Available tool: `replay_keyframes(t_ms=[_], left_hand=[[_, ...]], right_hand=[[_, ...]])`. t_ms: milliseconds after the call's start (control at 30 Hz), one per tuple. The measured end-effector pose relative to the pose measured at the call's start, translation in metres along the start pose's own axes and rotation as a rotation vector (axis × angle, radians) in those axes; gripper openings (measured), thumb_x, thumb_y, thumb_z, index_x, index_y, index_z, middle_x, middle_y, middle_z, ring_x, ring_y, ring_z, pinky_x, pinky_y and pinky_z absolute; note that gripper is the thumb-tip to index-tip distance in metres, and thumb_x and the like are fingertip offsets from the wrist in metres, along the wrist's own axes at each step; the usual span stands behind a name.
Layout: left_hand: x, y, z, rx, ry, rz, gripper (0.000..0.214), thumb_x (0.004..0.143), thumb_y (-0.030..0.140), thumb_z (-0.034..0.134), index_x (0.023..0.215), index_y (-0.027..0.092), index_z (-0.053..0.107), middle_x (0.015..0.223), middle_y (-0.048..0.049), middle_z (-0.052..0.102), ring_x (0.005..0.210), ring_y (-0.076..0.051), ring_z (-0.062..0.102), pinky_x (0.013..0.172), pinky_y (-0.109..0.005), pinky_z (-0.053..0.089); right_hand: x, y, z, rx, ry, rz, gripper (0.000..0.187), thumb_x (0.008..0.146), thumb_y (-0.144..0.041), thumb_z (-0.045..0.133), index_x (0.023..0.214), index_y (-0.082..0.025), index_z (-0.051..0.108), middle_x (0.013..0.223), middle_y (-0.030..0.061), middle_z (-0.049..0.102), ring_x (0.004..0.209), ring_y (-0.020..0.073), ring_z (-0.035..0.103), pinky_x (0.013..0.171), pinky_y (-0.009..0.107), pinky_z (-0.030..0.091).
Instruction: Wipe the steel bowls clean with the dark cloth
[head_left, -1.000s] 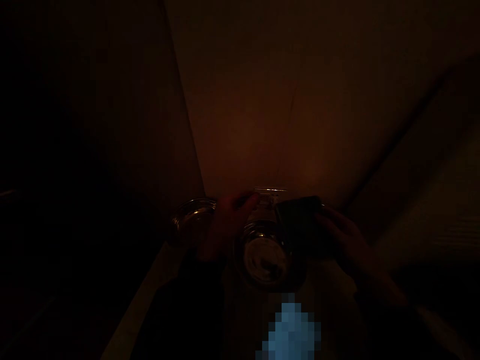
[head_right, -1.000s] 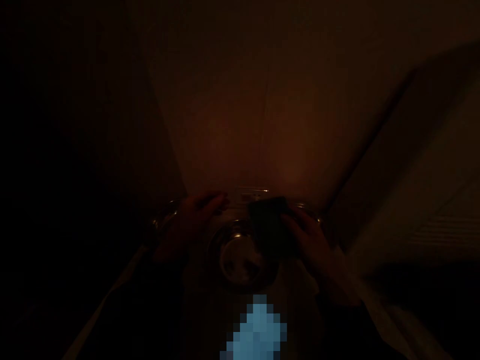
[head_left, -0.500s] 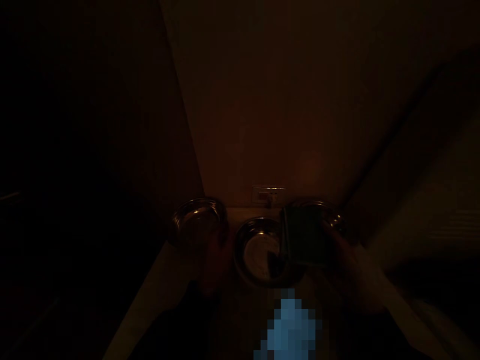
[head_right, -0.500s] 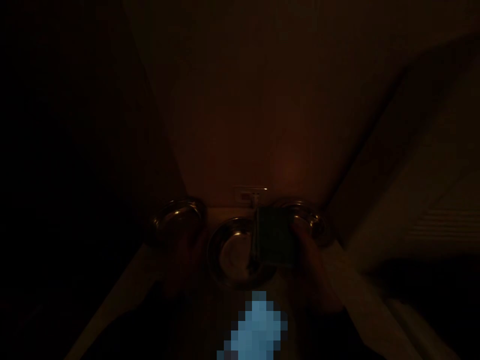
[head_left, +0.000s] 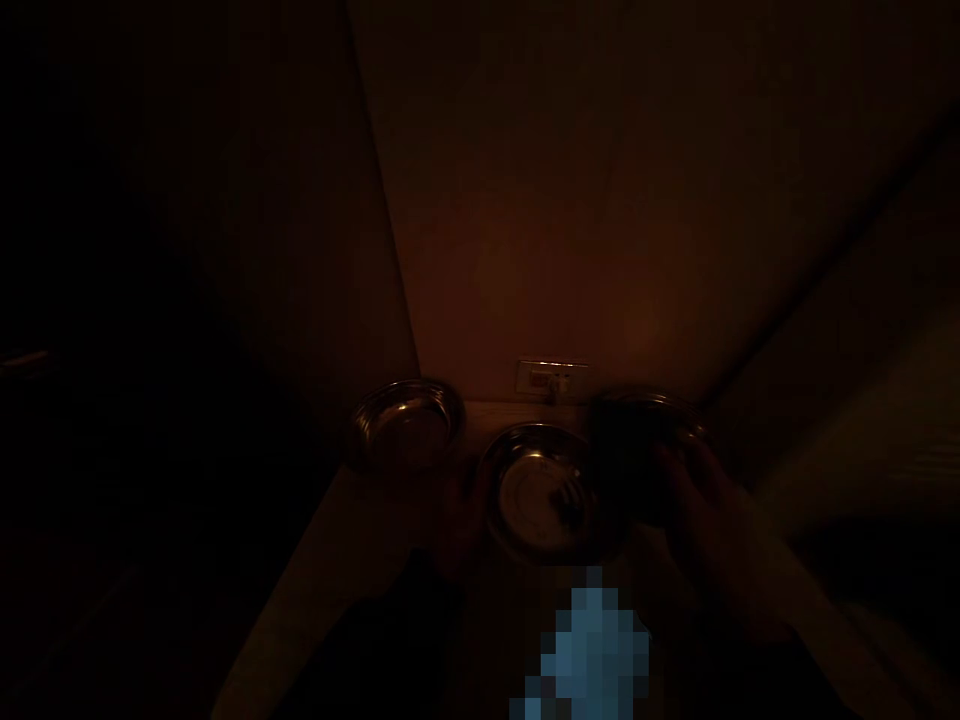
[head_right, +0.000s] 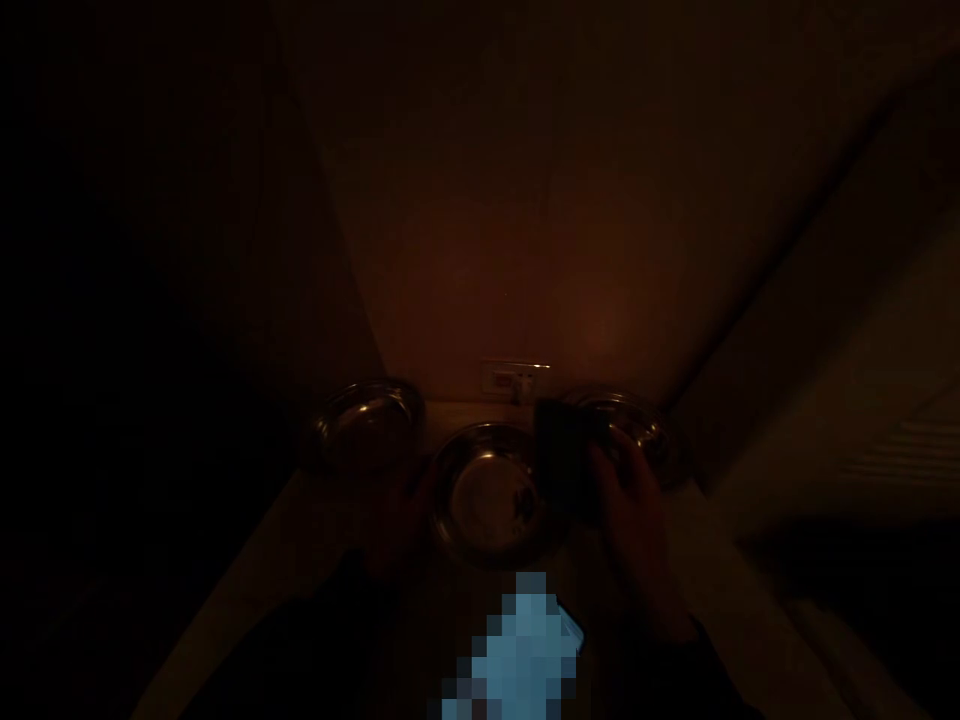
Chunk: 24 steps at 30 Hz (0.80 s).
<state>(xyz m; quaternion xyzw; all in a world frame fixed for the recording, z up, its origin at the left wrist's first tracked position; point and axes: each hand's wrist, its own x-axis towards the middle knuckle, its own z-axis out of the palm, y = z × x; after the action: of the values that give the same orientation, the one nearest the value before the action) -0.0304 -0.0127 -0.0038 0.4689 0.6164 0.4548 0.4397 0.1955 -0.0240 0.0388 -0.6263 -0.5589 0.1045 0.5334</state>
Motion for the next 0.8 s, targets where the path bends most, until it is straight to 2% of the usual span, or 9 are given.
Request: replay_keyframes(t_ms=[67, 167, 267, 433, 533, 633, 800], left_hand=[[-0.002, 0.002, -0.001, -0.007, -0.032, 0.022, 0.040, 0.090, 0.038, 0.047, 0.115, 0.013, 0.066, 0.124, -0.0129, 0.067, 0.115, -0.026, 0.062, 0.101, -0.039, 0.045], [-0.003, 0.002, 0.000, -0.031, -0.020, 0.006, 0.037, 0.090, 0.034, 0.047, 0.116, 0.014, 0.067, 0.120, -0.0118, 0.069, 0.112, -0.025, 0.064, 0.100, -0.040, 0.046], [-0.002, 0.000, 0.002, -0.112, 0.025, -0.003, 0.035, 0.090, 0.030, 0.049, 0.115, 0.014, 0.067, 0.124, -0.0113, 0.068, 0.118, -0.025, 0.061, 0.105, -0.039, 0.043], [-0.003, 0.000, 0.005, -0.339, 0.002, -0.039, 0.038, 0.092, 0.034, 0.047, 0.121, 0.017, 0.064, 0.133, -0.0087, 0.062, 0.124, -0.022, 0.056, 0.107, -0.037, 0.041], [-0.004, 0.002, 0.005, -0.426, 0.006, -0.010, 0.038, 0.093, 0.034, 0.045, 0.121, 0.017, 0.064, 0.133, -0.0075, 0.062, 0.123, -0.021, 0.058, 0.107, -0.035, 0.041], [-0.005, 0.003, 0.006, -0.415, 0.022, 0.073, 0.037, 0.093, 0.032, 0.043, 0.119, 0.018, 0.065, 0.134, -0.0065, 0.062, 0.125, -0.020, 0.055, 0.111, -0.035, 0.036], [-0.002, -0.001, 0.008, -0.452, 0.000, 0.060, 0.039, 0.095, 0.034, 0.037, 0.121, 0.019, 0.063, 0.129, -0.0069, 0.065, 0.121, -0.020, 0.058, 0.109, -0.038, 0.039]], right_hand=[[-0.002, -0.004, 0.001, 0.008, 0.013, -0.009, 0.035, 0.088, -0.045, 0.050, 0.109, -0.020, 0.061, 0.100, 0.0089, 0.070, 0.088, 0.0255, 0.066, 0.073, 0.037, 0.055], [-0.003, -0.008, 0.002, -0.054, 0.007, -0.148, 0.034, 0.088, -0.044, 0.051, 0.111, -0.020, 0.060, 0.104, 0.0099, 0.070, 0.091, 0.0246, 0.066, 0.076, 0.037, 0.054], [-0.001, -0.011, 0.004, -0.192, -0.064, -0.294, 0.032, 0.090, -0.038, 0.048, 0.115, -0.020, 0.059, 0.104, 0.0105, 0.071, 0.089, 0.0243, 0.068, 0.073, 0.036, 0.055], [0.001, -0.015, 0.010, -0.355, -0.212, -0.590, 0.036, 0.093, -0.029, 0.043, 0.124, -0.016, 0.056, 0.113, 0.0142, 0.070, 0.097, 0.0253, 0.069, 0.081, 0.037, 0.056], [0.000, -0.013, 0.011, -0.394, -0.193, -0.559, 0.037, 0.093, -0.029, 0.042, 0.126, -0.017, 0.055, 0.110, 0.0137, 0.071, 0.092, 0.0257, 0.070, 0.075, 0.037, 0.057], [-0.002, -0.012, 0.011, -0.418, -0.196, -0.567, 0.037, 0.094, -0.027, 0.042, 0.127, -0.016, 0.054, 0.108, 0.0142, 0.072, 0.089, 0.0256, 0.071, 0.073, 0.036, 0.058], [-0.010, -0.016, 0.020, -0.488, -0.378, -0.705, 0.036, 0.097, -0.024, 0.037, 0.128, -0.011, 0.051, 0.115, 0.0187, 0.068, 0.100, 0.0271, 0.068, 0.082, 0.040, 0.056]])
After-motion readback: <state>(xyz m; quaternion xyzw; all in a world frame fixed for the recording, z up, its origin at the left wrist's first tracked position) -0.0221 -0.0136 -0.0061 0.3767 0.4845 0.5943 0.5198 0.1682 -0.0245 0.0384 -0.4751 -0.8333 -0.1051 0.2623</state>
